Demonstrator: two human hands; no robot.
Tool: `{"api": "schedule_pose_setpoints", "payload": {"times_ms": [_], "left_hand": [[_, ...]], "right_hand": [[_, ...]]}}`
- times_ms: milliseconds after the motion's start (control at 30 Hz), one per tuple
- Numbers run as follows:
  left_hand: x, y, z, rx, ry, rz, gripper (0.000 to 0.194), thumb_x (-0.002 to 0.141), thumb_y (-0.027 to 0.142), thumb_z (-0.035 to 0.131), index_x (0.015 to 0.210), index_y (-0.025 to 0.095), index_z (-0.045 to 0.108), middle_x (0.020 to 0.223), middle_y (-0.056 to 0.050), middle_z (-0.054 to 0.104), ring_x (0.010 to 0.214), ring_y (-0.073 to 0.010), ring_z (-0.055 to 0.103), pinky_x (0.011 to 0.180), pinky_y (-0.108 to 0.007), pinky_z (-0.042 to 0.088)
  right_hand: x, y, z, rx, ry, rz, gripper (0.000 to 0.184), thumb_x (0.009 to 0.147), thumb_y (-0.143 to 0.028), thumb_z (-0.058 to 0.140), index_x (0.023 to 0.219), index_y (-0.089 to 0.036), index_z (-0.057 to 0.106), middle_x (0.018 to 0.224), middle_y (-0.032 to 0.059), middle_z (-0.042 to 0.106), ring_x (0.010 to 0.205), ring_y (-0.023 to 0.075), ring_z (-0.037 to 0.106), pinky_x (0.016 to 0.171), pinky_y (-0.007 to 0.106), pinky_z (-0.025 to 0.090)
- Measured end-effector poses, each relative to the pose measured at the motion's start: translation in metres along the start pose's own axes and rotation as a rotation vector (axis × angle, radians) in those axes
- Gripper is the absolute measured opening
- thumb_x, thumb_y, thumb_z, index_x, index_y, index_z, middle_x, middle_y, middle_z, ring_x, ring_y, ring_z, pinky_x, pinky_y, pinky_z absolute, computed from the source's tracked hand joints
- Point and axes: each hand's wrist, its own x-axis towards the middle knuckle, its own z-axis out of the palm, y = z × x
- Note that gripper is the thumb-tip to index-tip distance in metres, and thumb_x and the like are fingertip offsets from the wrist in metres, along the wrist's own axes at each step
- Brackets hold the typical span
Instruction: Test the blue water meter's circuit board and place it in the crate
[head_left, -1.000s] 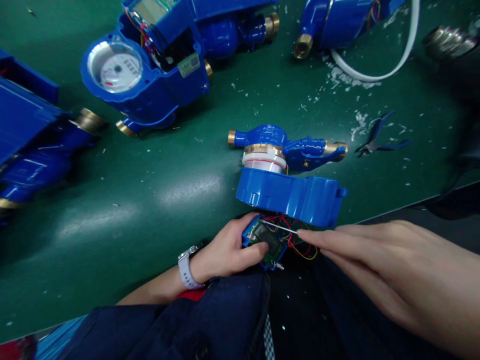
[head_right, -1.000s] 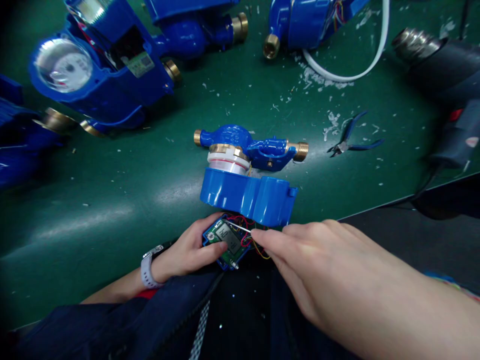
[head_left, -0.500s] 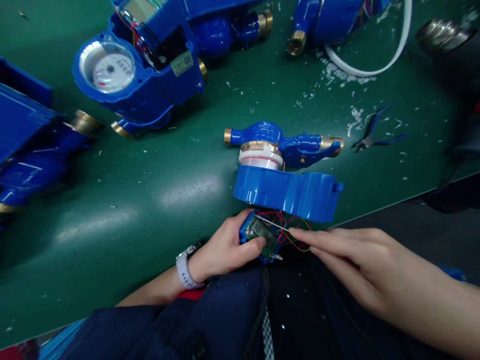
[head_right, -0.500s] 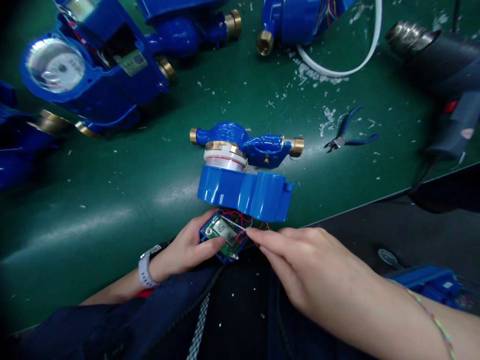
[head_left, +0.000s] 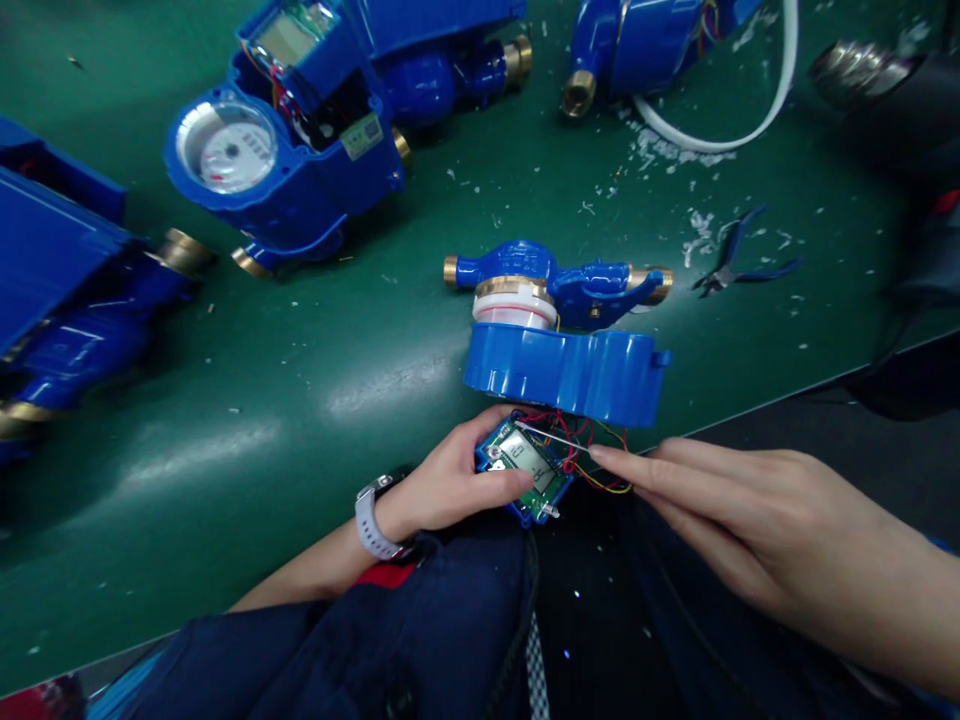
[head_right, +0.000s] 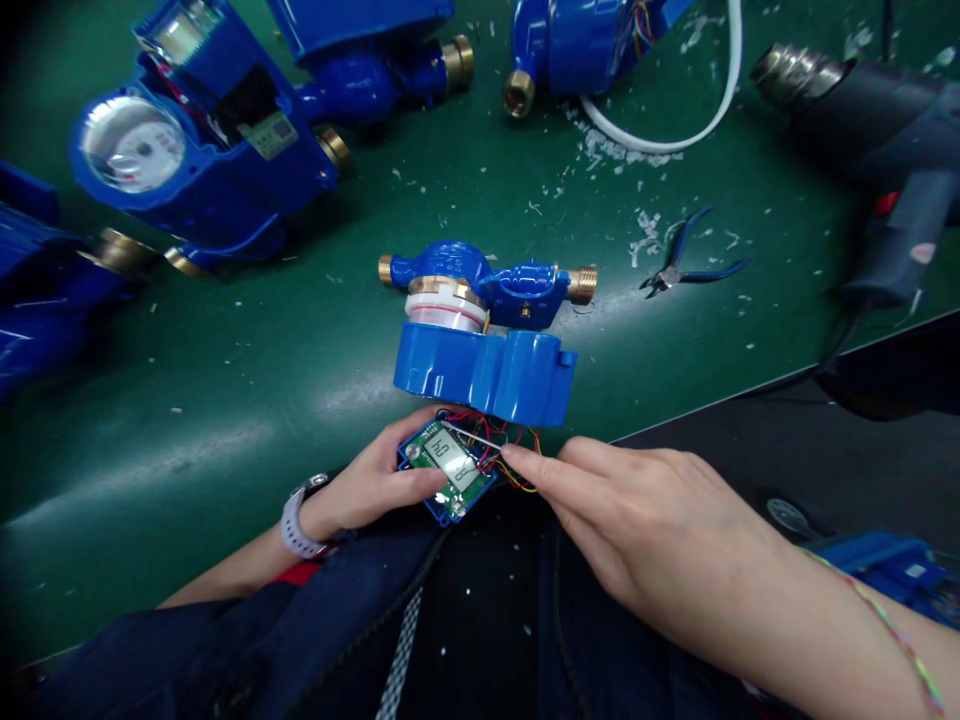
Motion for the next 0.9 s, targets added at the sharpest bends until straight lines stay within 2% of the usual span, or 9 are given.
{"api": "schedule_pose_setpoints", "payload": {"times_ms": [233, 467, 633, 767, 900], "left_hand": [[-0.001, -0.005, -0.001, 0.026, 0.0, 0.044, 0.055, 0.079, 0.03, 0.067, 0.128, 0.014, 0.049, 0.116, -0.011, 0.064, 0.096, -0.0219, 0.062, 0.085, -0.034, 0.049], [-0.002, -0.009, 0.001, 0.139, 0.072, 0.145, 0.053, 0.078, 0.025, 0.061, 0.129, 0.017, 0.049, 0.12, -0.01, 0.062, 0.101, -0.0229, 0.061, 0.089, -0.035, 0.048], [-0.002, -0.012, 0.002, 0.207, 0.123, 0.168, 0.049, 0.076, 0.024, 0.059, 0.124, 0.019, 0.053, 0.112, -0.006, 0.066, 0.097, -0.0229, 0.063, 0.084, -0.032, 0.05], [-0.001, -0.012, 0.003, 0.254, 0.146, 0.171, 0.048, 0.075, 0.022, 0.057, 0.123, 0.018, 0.054, 0.107, -0.005, 0.068, 0.096, -0.0227, 0.064, 0.082, -0.032, 0.051], [-0.001, -0.011, 0.003, 0.284, 0.122, 0.159, 0.048, 0.075, 0.024, 0.056, 0.122, 0.016, 0.052, 0.106, -0.006, 0.069, 0.091, -0.022, 0.065, 0.081, -0.033, 0.052]], "right_hand": [[0.004, -0.009, -0.005, -0.319, -0.022, -0.077, 0.046, 0.087, -0.002, 0.033, 0.128, -0.014, 0.05, 0.073, 0.0005, 0.056, 0.051, 0.0163, 0.06, 0.041, 0.028, 0.041], [0.008, -0.02, -0.006, -0.456, 0.001, -0.131, 0.059, 0.07, 0.003, 0.038, 0.125, -0.009, 0.054, 0.073, 0.0041, 0.058, 0.05, 0.0191, 0.059, 0.044, 0.03, 0.041], [0.012, -0.034, -0.005, -0.583, 0.003, -0.171, 0.054, 0.068, 0.005, 0.04, 0.115, -0.007, 0.065, 0.065, 0.0068, 0.057, 0.046, 0.0215, 0.055, 0.041, 0.03, 0.04], [0.018, -0.035, -0.004, -0.567, -0.016, -0.171, 0.053, 0.066, 0.003, 0.043, 0.112, -0.005, 0.068, 0.06, 0.0065, 0.053, 0.041, 0.0225, 0.053, 0.035, 0.03, 0.038], [0.023, -0.023, -0.008, -0.381, -0.028, -0.125, 0.057, 0.061, 0.001, 0.044, 0.112, -0.009, 0.067, 0.063, 0.0032, 0.056, 0.037, 0.0171, 0.054, 0.032, 0.028, 0.033]]}}
